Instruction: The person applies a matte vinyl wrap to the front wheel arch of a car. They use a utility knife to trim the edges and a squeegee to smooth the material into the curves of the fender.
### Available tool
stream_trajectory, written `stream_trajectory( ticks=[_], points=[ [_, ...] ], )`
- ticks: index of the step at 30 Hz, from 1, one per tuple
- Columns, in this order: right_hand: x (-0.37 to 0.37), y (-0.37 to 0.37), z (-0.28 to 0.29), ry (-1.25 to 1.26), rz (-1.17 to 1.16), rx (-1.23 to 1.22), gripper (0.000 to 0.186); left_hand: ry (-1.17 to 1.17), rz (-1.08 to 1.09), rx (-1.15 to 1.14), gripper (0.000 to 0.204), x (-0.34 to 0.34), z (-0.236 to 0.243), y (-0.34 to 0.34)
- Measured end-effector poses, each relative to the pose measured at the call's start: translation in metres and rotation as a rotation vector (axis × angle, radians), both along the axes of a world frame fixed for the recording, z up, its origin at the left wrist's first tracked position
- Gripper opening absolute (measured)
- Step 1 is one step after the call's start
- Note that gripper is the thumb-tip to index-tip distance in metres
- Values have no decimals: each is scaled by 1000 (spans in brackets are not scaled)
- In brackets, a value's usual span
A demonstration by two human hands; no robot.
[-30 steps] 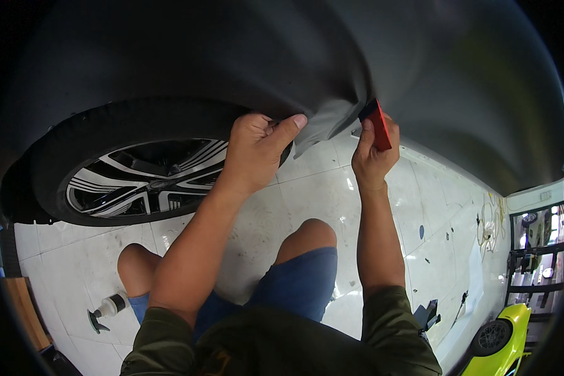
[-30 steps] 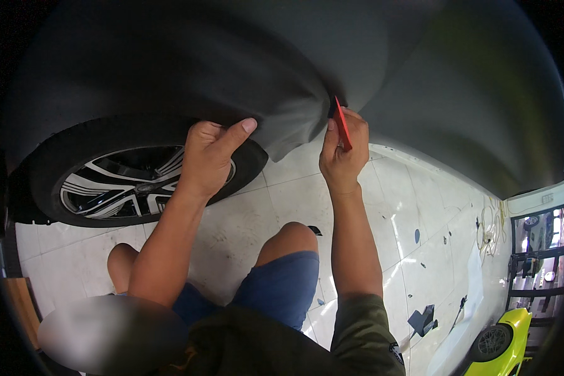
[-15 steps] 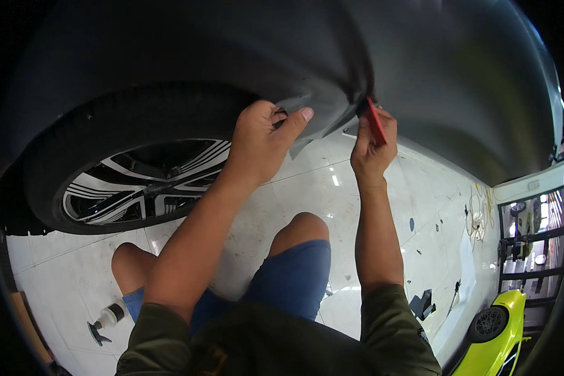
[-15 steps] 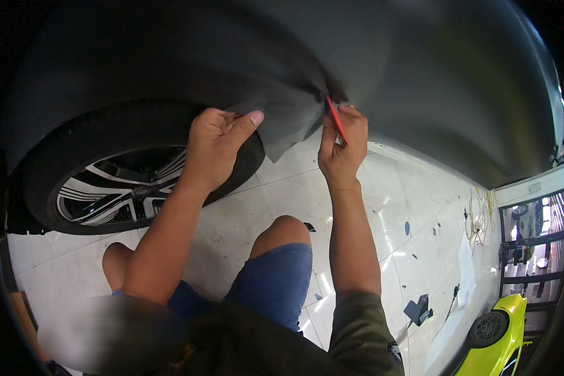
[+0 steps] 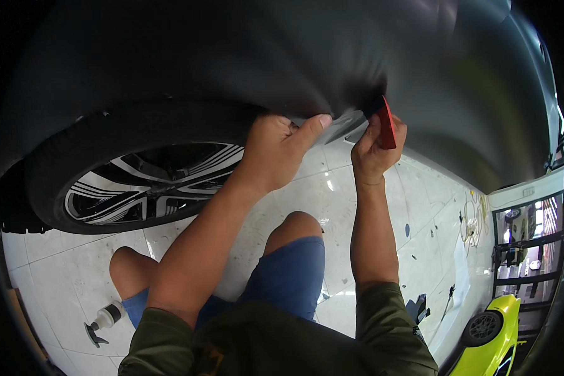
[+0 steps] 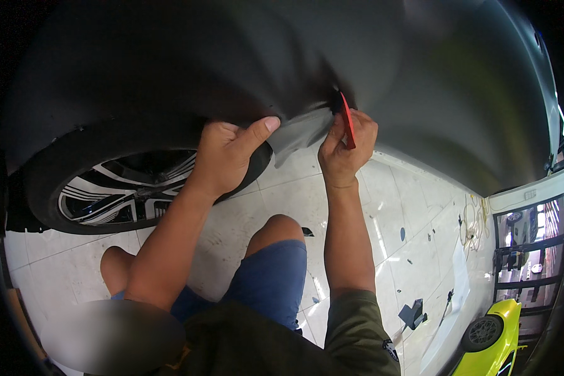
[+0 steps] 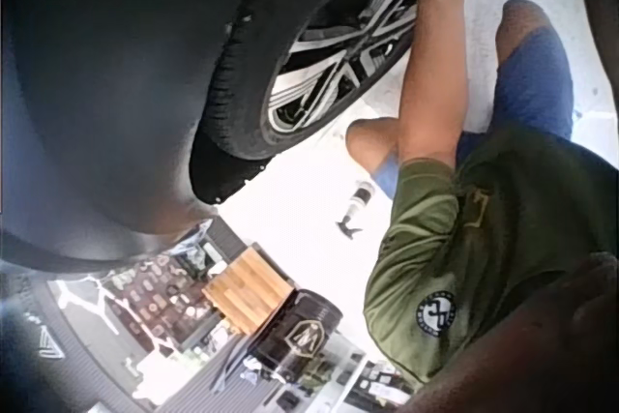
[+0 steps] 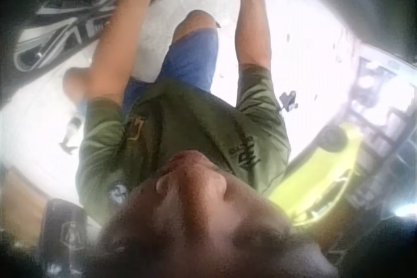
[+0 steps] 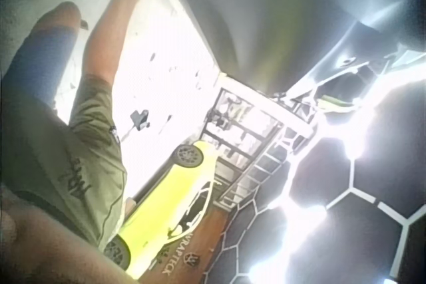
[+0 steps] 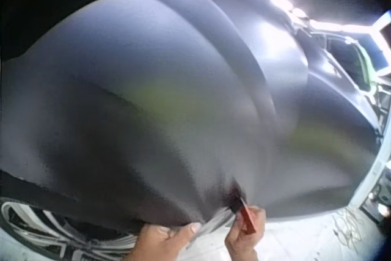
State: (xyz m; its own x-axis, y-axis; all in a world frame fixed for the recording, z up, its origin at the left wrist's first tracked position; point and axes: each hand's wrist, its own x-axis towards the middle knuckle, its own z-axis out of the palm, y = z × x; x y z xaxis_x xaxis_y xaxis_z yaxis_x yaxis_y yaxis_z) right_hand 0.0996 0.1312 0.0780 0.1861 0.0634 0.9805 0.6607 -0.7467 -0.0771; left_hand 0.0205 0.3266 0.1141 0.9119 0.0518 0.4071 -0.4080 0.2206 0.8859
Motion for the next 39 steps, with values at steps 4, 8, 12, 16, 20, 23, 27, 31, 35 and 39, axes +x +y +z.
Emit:
stream_trajectory(
  ticks=[4,8,12,16,20,23,27,31,35,39],
  points=[
    [-6,11,30,-147,-108,-167,16,5,40,102,25,8,-5,3],
    [-22,15,55,-42,0,-233,17,100,54,132,31,13,-2,10],
    [-28,-8,42,187,327,168,13,-33,232,-95,32,4,14,-5],
    [-23,-3,38,159,235,70,10,-41,121,-10,36,-4,13,15],
    [-17,10,46,21,111,-84,13,6,109,-13,43,-14,17,16],
    [-13,15,53,-140,71,-192,17,1,73,76,47,-16,17,21],
    [-22,31,79,-247,-2,-283,22,0,75,68,48,-15,12,18],
    [-46,55,111,-202,-11,-431,21,94,88,130,49,-15,19,30],
    [-64,34,131,74,298,-22,16,41,165,-6,41,-15,26,32],
    [-54,15,100,253,280,101,12,-119,163,-256,26,-19,37,34]
  ],
)
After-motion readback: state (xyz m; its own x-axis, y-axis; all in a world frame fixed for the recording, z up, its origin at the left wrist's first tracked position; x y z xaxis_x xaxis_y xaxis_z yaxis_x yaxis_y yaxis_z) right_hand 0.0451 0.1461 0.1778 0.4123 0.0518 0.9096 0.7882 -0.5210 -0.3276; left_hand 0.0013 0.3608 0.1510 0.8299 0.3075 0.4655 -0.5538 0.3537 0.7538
